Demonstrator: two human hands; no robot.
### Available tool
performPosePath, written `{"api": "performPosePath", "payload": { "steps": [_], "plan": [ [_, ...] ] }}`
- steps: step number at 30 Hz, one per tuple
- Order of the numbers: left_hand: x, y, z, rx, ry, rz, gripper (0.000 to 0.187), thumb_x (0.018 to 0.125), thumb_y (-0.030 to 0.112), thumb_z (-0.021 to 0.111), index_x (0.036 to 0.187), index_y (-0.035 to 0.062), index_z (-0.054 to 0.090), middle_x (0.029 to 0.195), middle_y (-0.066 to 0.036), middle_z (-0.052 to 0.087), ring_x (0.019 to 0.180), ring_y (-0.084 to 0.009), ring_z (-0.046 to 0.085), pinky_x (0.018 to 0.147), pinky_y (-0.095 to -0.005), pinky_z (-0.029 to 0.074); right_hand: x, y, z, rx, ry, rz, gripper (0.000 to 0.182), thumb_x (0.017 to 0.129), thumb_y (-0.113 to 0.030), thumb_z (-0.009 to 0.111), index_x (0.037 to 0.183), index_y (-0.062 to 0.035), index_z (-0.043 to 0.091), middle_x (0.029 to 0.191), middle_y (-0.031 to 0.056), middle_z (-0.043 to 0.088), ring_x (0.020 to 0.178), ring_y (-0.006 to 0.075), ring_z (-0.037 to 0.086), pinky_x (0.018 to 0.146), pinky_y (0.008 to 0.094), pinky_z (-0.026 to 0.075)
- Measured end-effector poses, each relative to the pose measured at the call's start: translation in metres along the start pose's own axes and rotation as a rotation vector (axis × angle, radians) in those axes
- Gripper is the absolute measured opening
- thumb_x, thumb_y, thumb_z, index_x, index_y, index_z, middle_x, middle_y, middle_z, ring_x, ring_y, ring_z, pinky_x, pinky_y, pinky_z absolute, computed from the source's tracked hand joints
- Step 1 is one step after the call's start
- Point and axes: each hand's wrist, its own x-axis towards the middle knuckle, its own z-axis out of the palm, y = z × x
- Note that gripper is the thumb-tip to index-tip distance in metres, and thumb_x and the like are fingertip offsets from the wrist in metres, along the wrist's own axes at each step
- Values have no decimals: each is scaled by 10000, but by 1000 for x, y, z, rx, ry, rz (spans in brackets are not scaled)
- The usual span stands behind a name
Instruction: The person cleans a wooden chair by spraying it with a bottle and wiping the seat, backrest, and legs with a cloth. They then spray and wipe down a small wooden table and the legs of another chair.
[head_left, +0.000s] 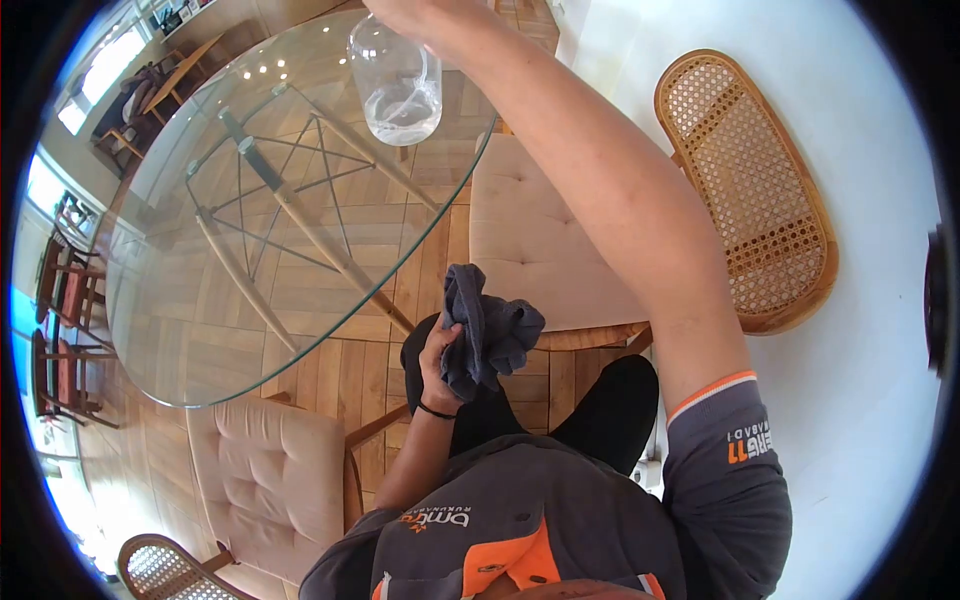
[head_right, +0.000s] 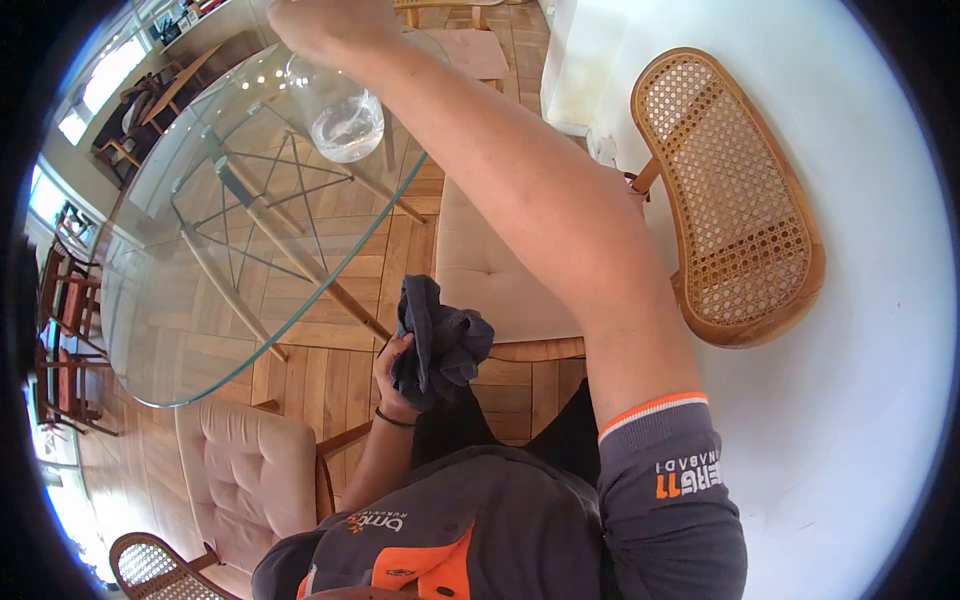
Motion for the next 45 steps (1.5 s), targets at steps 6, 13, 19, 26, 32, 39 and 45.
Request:
{"api": "performPosePath", "payload": {
  "steps": [6, 13, 19, 26, 32, 39, 45],
  "plan": [
    [5, 1, 4, 92, 18, 34, 486, 883, 194, 561, 1315, -20, 492, 1167, -147, 626, 1097, -275, 623, 974, -399, 504, 7, -42, -52, 75, -375, 191, 500, 878, -293, 632, 1160, 113, 561, 1106, 303, 616, 1060, 404, 614, 898, 457, 480],
    [13, -2, -4, 56, -12, -61, 589, 879, 214, 555, 1399, -28, 422, 1268, -185, 580, 1159, -318, 587, 1009, -409, 471, 8, -29, -50, 18, -584, 347, 499, 754, -351, 781, 1033, 42, 651, 993, 139, 692, 914, 185, 675, 665, 380, 559],
    [27, -13, 13, 42, -82, -17, 584, 913, 278, 536, 1392, -44, 444, 1354, -218, 554, 1221, -384, 552, 1062, -490, 430, -34, -28, -108, -79, -380, 323, 1106, 652, -575, 803, 1397, 112, 364, 1444, 283, 398, 1312, 387, 453, 1084, 424, 388],
    [44, -5, 97, -10, -463, -277, 944, 664, 102, 716, 1480, -62, 271, 1423, -236, 444, 1276, -377, 501, 1075, -473, 412, -220, 32, -301, 1059, -273, 1347, 711, 937, -578, 567, 1361, -9, 520, 1295, 150, 608, 1186, 215, 590, 1023, 334, 450],
    [82, -46, 173, 205, -642, -367, 1022, 548, 9, 536, 1517, -18, 213, 1507, -219, 343, 1381, -351, 395, 1151, -397, 313, -264, -1, -380, 830, 55, 1352, 626, 933, -486, 634, 1318, 2, 551, 1194, 118, 657, 980, 196, 678, 831, 280, 551],
    [95, -80, 184, 463, -767, -515, 715, 830, 149, 660, 1455, 9, 341, 1340, -132, 510, 1225, -212, 518, 1041, -347, 413, -187, -62, -419, -3, -222, 1125, 365, 910, -341, 708, 928, 23, 700, 772, 19, 681, 693, 87, 638, 624, 246, 510],
    [108, -93, 191, 863, -712, -399, 280, 907, 126, 685, 1141, -18, 635, 988, -71, 672, 938, -128, 641, 820, -271, 514, -146, -82, -433, -368, -325, 1056, 365, 885, -347, 717, 926, 16, 714, 724, 28, 679, 648, 78, 624, 584, 247, 501]
  ]
}}
